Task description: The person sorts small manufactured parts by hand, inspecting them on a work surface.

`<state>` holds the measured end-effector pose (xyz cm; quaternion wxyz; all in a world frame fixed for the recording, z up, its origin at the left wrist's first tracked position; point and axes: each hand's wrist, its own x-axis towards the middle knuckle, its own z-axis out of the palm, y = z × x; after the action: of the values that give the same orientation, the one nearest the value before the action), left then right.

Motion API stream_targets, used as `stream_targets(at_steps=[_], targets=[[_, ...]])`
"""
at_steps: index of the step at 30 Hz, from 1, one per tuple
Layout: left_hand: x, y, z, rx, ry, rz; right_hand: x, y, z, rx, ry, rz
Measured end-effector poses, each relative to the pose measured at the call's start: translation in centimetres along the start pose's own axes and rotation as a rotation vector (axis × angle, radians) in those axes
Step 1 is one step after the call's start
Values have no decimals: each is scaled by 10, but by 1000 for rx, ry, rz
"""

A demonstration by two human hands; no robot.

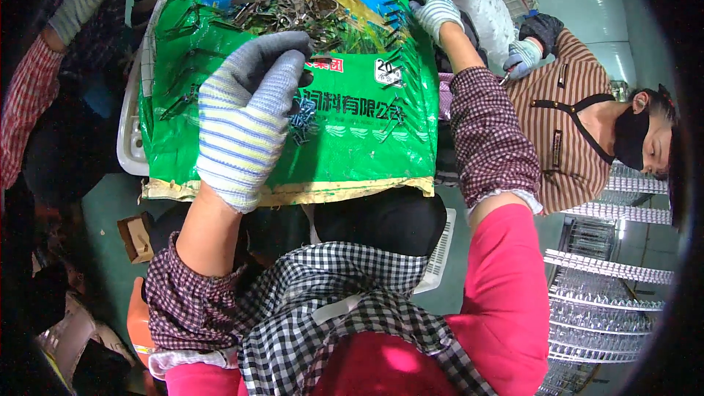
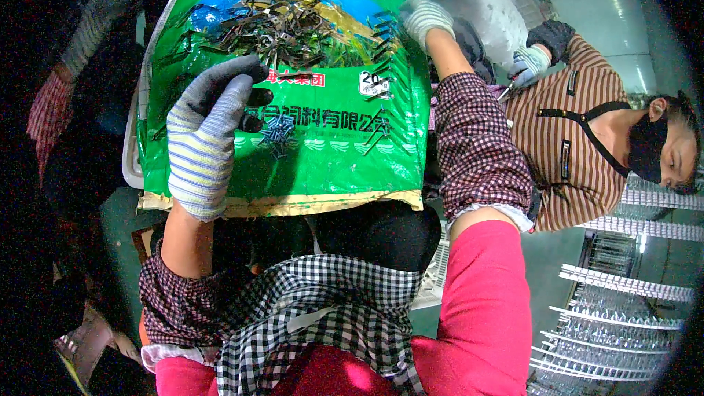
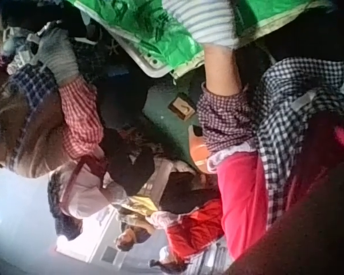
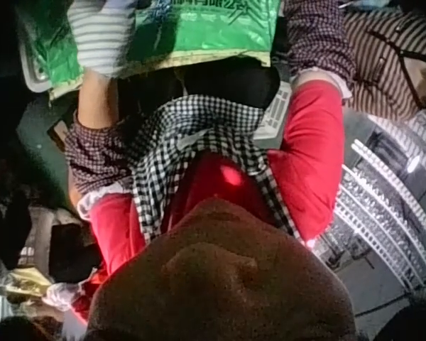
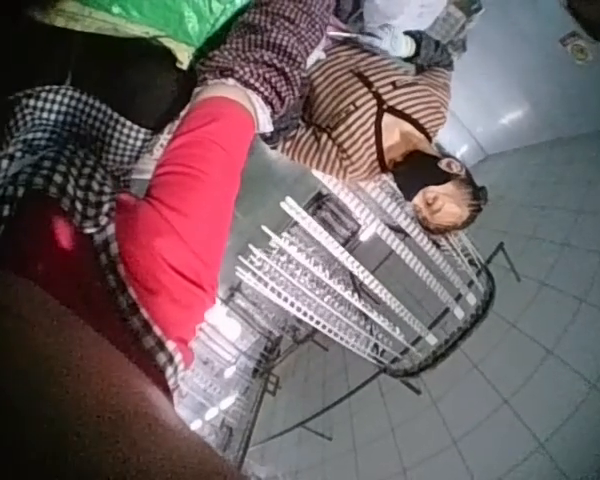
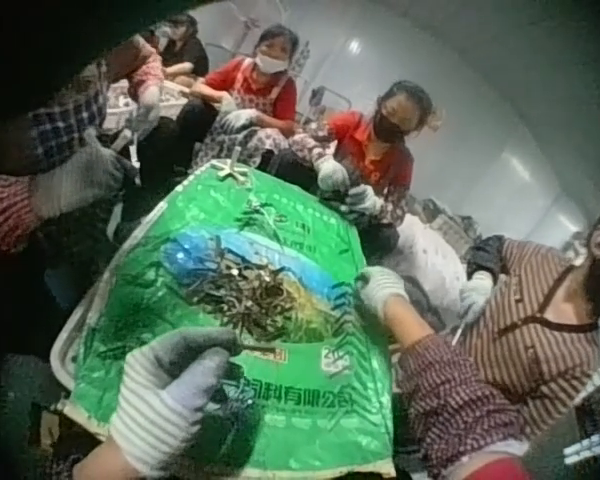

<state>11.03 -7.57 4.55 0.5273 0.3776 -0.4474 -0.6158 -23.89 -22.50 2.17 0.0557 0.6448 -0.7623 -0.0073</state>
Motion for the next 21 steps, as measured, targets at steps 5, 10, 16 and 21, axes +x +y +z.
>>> stream_targets(at_steps=[5,10,16,21], targets=[[-3,-2,-3,9,2,8,17,4,9,-16,38,-33],[-1,-1,-6,18,18,-12,36,-2,13,-149,-130,-85],[-1,3,-4,108,-22,-47,31,5,16,-84,-72,-150],[-1,1,-6,106,-23,-4,22,-2,10,-128,-124,-138]])
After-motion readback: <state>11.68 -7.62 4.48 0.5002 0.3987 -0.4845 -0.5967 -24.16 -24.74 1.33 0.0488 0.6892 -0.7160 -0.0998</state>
